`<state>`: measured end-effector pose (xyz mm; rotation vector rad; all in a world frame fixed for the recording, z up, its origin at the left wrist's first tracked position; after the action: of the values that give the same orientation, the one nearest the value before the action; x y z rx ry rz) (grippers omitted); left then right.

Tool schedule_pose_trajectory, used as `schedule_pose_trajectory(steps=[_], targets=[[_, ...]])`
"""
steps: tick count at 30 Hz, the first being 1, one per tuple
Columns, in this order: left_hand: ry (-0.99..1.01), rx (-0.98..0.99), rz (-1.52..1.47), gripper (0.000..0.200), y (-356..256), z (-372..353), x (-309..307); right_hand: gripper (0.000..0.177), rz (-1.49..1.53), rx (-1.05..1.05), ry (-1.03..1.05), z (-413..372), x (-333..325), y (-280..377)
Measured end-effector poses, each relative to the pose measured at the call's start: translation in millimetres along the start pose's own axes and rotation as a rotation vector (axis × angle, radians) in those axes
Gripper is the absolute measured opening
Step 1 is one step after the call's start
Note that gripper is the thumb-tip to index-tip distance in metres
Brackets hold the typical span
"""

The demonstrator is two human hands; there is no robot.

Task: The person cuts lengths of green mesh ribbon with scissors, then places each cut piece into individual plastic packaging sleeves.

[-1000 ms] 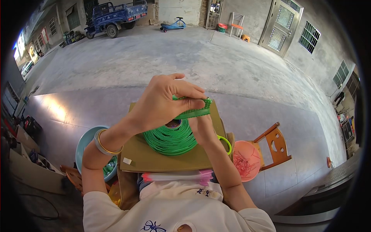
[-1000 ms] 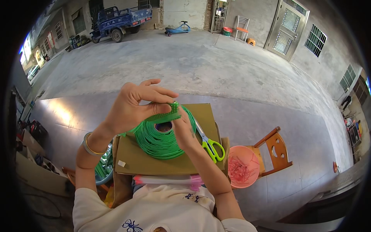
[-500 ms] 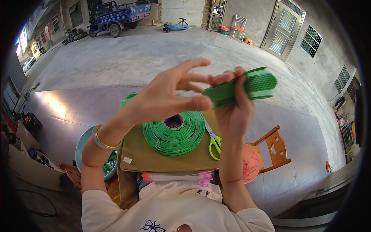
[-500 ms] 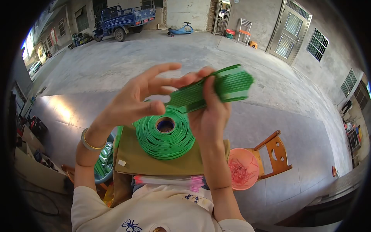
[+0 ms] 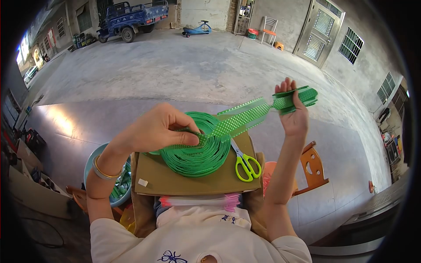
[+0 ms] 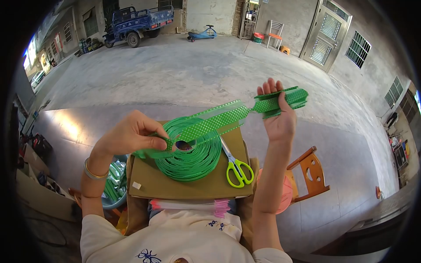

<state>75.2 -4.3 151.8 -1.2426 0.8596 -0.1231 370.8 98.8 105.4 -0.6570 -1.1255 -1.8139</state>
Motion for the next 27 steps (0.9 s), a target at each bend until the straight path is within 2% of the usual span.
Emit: schedule_pose_trajectory(steps=[2,4,5,6,9,12,13,16,19,22,23,25,26,27], targets=[[-0.134,0.316,0.147,0.011,-16.6,1.0,2.6,0.028,-0.208,-0.068,-0.177,-4.9,0.5,-27.2],[-0.203,0.407,0.206,0.011,-32.5,12.5,6.2,0.029,-0.199,-0.049,-0.056,-6.3,1.3,-60.1],[-0.240,0.451,0.236,0.010,-39.7,20.3,7.9,0.035,-0.211,-0.026,-0.076,-11.4,16.2,-76.4],[-0.260,0.454,0.258,0.011,-43.4,30.6,9.5,0.041,-0.222,-0.002,-0.095,-17.5,30.8,-92.1],[-0.331,0.403,0.259,0.016,-42.7,65.0,7.2,0.064,-0.079,0.029,0.220,-29.5,50.2,-126.9],[-0.380,0.264,0.155,0.019,-30.2,88.0,-2.7,0.083,0.320,0.193,0.039,-46.6,84.6,-130.6],[-0.379,0.237,0.141,0.020,-28.3,90.6,-5.6,0.091,0.202,0.144,-0.085,-49.6,95.1,-127.2],[-0.400,0.119,0.111,0.025,-29.8,83.1,-7.5,0.062,0.258,0.208,0.420,-57.0,94.8,-130.2],[-0.359,0.002,-0.059,0.035,-24.3,76.1,-6.8,0.035,-0.058,0.290,0.392,-56.5,87.7,-137.6],[-0.325,0.097,-0.361,0.041,0.8,74.1,0.8,0.016,0.053,0.301,0.250,-47.9,81.5,-124.2],[-0.317,0.166,-0.469,0.042,10.0,72.4,4.5,0.016,0.146,0.290,0.123,-42.5,71.7,-113.7],[-0.070,0.019,-0.451,0.038,28.6,55.6,16.6,0.012,0.313,0.148,0.212,-25.2,56.2,-89.2],[0.053,-0.054,-0.441,0.036,36.2,45.3,20.7,0.012,0.295,0.117,0.191,-17.3,42.6,-75.8],[0.092,-0.118,-0.392,0.033,41.1,37.1,20.4,0.012,0.279,0.087,0.173,-11.9,30.5,-62.9]])
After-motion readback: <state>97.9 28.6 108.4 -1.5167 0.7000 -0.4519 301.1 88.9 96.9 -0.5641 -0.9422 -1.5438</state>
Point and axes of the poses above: each hand's wrist, its own z-axis towards the middle knuckle, its own x-axis out of the palm, y = z × x, the point moved 3 cm from there along z, towards the middle knuckle, and after that the axes turned 1 degree about y, right-handed, at the moved point
